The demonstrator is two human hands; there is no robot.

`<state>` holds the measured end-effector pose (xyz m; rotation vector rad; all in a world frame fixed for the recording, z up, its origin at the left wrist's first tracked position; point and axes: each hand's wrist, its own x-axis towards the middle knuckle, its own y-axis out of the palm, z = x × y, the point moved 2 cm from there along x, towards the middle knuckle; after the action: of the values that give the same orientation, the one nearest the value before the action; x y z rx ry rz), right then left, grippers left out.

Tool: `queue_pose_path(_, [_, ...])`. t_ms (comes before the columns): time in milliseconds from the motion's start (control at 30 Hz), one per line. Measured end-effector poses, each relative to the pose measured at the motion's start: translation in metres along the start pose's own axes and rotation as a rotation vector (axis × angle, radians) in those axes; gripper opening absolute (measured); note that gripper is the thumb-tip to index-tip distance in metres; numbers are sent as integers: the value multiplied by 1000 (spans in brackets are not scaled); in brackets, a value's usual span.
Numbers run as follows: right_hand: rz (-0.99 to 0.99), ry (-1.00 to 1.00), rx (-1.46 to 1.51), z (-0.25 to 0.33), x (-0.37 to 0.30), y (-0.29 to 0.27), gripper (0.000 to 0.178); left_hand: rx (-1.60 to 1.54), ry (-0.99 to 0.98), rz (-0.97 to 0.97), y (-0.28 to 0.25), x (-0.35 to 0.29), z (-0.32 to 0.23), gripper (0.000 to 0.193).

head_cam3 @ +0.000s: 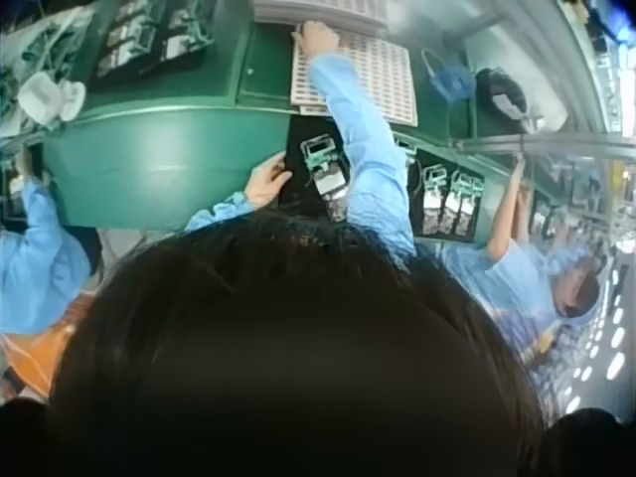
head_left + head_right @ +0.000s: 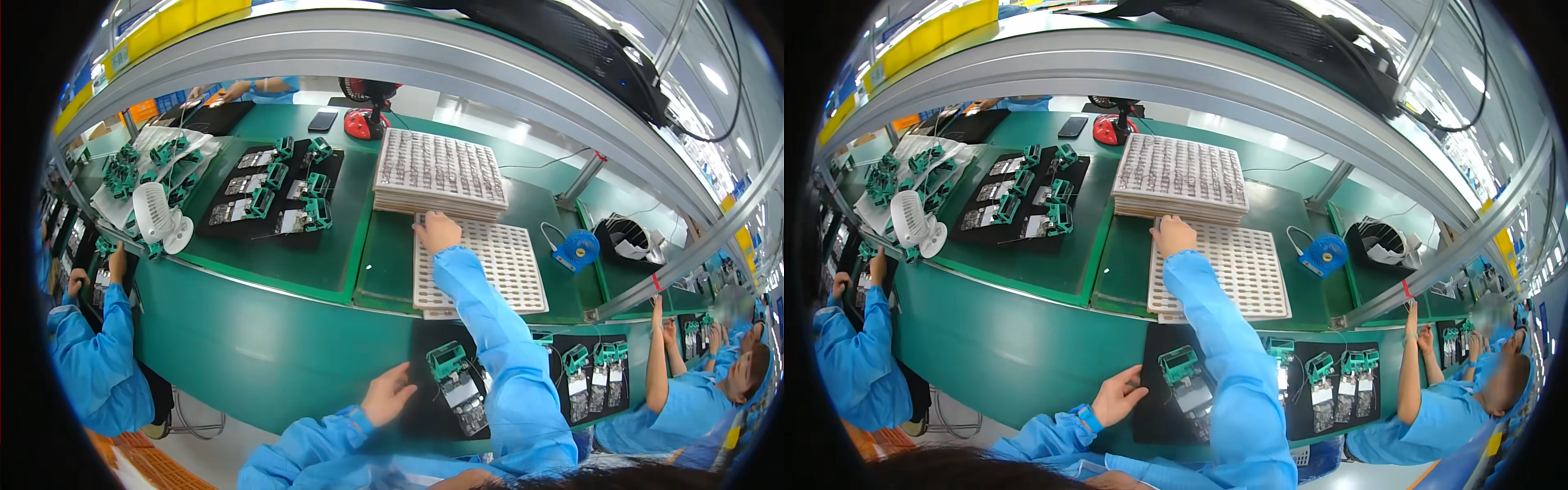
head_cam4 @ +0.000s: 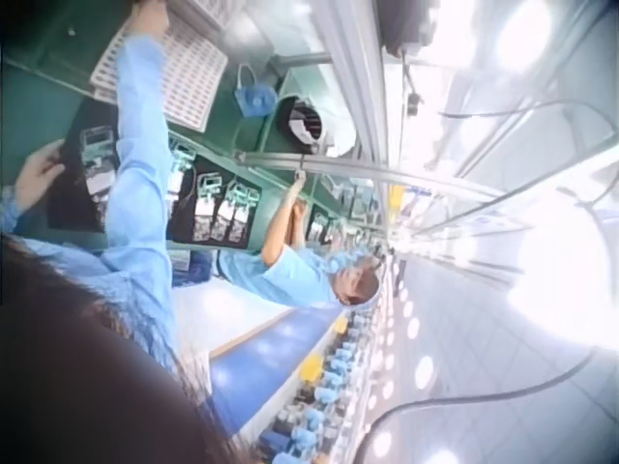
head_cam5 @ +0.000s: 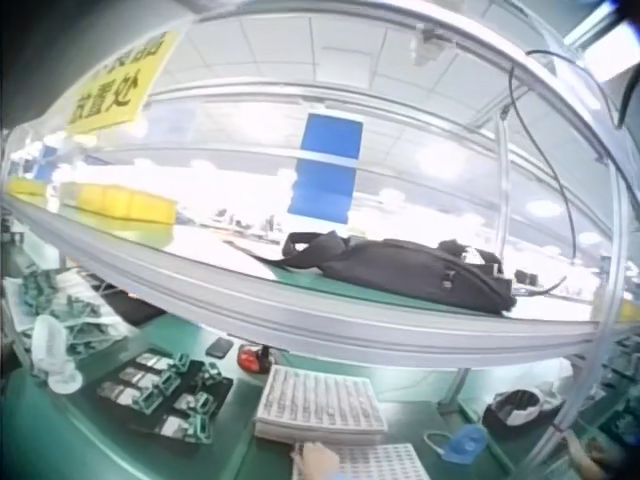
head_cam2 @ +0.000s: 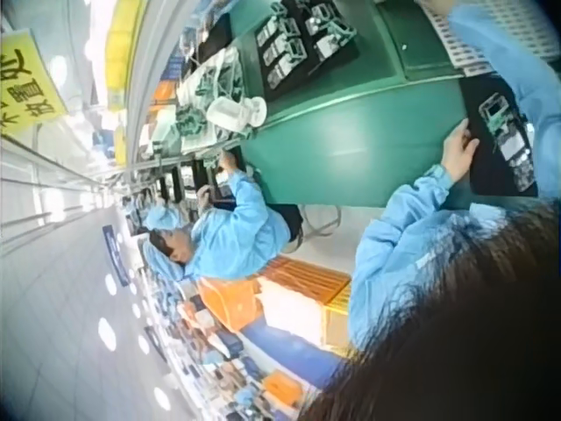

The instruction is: Manually assembling small components onto printed circuit boards on a factory assembly line.

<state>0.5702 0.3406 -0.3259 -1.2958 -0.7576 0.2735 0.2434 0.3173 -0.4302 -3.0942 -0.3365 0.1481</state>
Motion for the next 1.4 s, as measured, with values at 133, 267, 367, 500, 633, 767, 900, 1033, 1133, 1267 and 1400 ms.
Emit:
queue_pose_path(133, [-8,-4,-235,-26,23,34,17,10,-17,-11,-1,0,-12,54])
queue_pose_path(267, [50,-111,-342,-3,21,36,7,125,-40,-30,-27,-10,-11,53])
queue_pose_path(367, [3,-133,-363,-16,21,40,7,244,64,53,-38,-4,-28,48])
queue_pose_path(500, [-144,-38,-1,-45,18,31,9,573,270,39,-68,9,-51,35])
queue_pose_path(633, [-208,92,343,-73,13,0,13,585,411,-75,-87,41,-87,30])
queue_pose_path(767, [-159,203,508,-76,7,-9,13,563,534,-135,-83,92,-102,27])
queue_pose_path(900, [-7,39,594,-77,9,16,15,603,660,-134,-52,137,-95,31])
queue_pose_path(1033, [127,60,560,-73,16,31,16,695,737,-97,-27,169,-74,34])
queue_pose_path(1133, [210,138,638,-77,15,28,20,778,694,-95,-13,173,-64,41])
queue_pose_path(1267, [366,235,975,-81,-2,-2,21,790,676,-97,-4,174,-62,41])
queue_pose_path(1400, [557,252,1466,-64,-54,-61,13,482,648,-215,-14,173,-74,30])
